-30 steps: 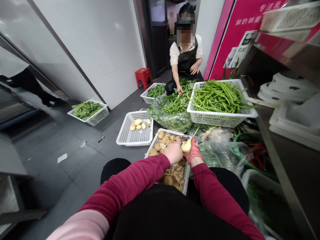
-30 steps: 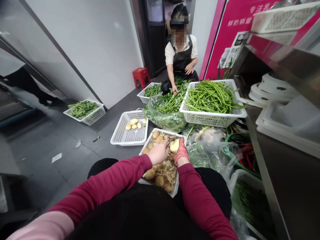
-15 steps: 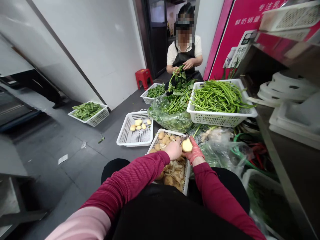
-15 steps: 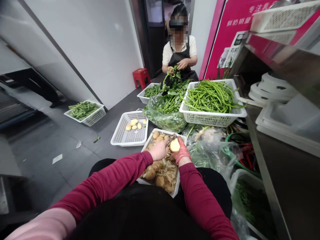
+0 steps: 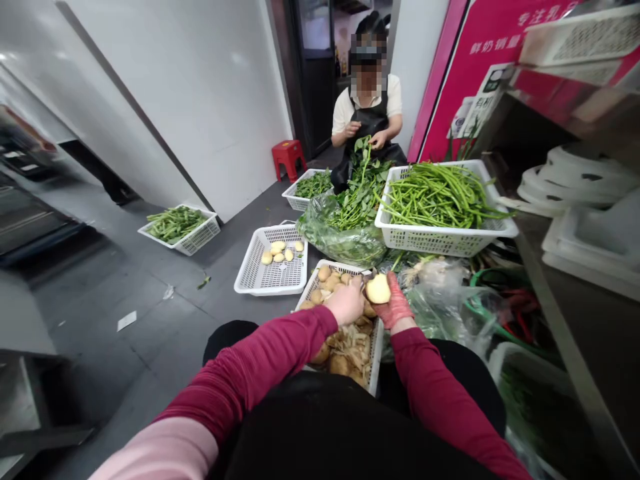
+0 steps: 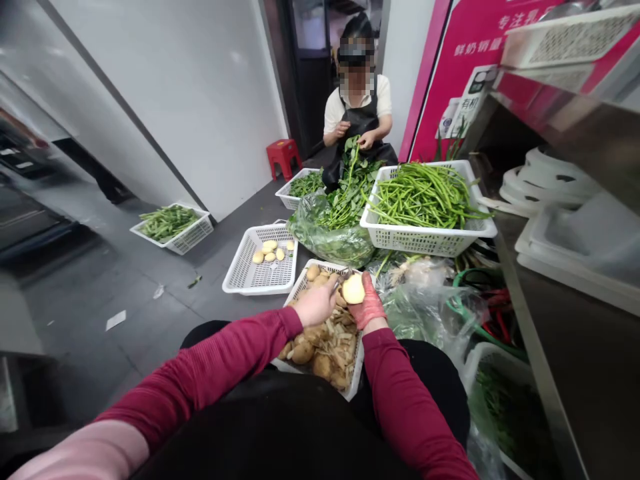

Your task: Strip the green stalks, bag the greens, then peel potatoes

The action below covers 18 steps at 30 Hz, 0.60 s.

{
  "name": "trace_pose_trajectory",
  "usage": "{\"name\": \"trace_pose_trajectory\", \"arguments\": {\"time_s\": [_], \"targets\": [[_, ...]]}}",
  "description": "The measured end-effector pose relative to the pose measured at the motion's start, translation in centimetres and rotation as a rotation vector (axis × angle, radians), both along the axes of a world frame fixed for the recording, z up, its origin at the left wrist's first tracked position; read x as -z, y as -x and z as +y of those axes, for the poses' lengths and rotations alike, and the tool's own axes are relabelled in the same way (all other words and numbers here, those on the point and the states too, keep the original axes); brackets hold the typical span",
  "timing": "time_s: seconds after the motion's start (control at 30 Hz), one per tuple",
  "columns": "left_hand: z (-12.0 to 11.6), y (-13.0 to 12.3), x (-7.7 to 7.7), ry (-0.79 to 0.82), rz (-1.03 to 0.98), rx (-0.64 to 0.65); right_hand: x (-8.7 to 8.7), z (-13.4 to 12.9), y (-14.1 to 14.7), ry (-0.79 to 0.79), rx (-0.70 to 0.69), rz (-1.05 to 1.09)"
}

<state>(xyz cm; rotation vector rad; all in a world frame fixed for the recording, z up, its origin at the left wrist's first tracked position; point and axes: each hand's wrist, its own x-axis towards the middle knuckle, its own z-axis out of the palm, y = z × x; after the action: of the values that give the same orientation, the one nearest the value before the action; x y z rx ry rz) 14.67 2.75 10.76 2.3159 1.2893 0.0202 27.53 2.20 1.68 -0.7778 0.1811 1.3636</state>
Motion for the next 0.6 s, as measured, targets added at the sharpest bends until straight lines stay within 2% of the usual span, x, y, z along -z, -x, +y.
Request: {"name": "trace_pose_trajectory", "arguments": {"time_s": [0.1,0.17,0.23,0.3,0.37,0.43,0.5,0.6], "targets": [[-4.1,1.2,1.8,0.037,-0.008,0.012,0.1,0.1,-0.6,0.001,0.017,0.047],[-5.9,2.4,2.2,0.068,-0.023,0.059,0.2,0.0,-1.2,-0.029,0.013,0.051],[-5.6,3.0,1.5,0.029,-0.045,0.047,0.1,-0.3,-1.7,-0.137,-0.005,0.033],[-3.6,2.6,-0.2,-0.063,-0.069,0.009,-0.1,-0.8,-1.9,-0.228,-0.049,0.0],[-1.3,1.7,-1.7,-0.118,-0.064,0.032,-0.3,-1.0,-1.8,-0.203,-0.088,-0.027],[0.0,0.9,-2.4,-0.112,-0.028,0.085,-0.3,-1.0,-1.5,-0.136,-0.08,-0.03],[-0.7,0.6,-1.7,-0.098,-0.004,0.094,-0.1,-0.7,-1.4,-0.132,-0.044,-0.033],[-4.1,1.5,0.3,-0.05,0.006,0.092,0.3,-0.2,-1.8,-0.131,-0.015,-0.027]]}}
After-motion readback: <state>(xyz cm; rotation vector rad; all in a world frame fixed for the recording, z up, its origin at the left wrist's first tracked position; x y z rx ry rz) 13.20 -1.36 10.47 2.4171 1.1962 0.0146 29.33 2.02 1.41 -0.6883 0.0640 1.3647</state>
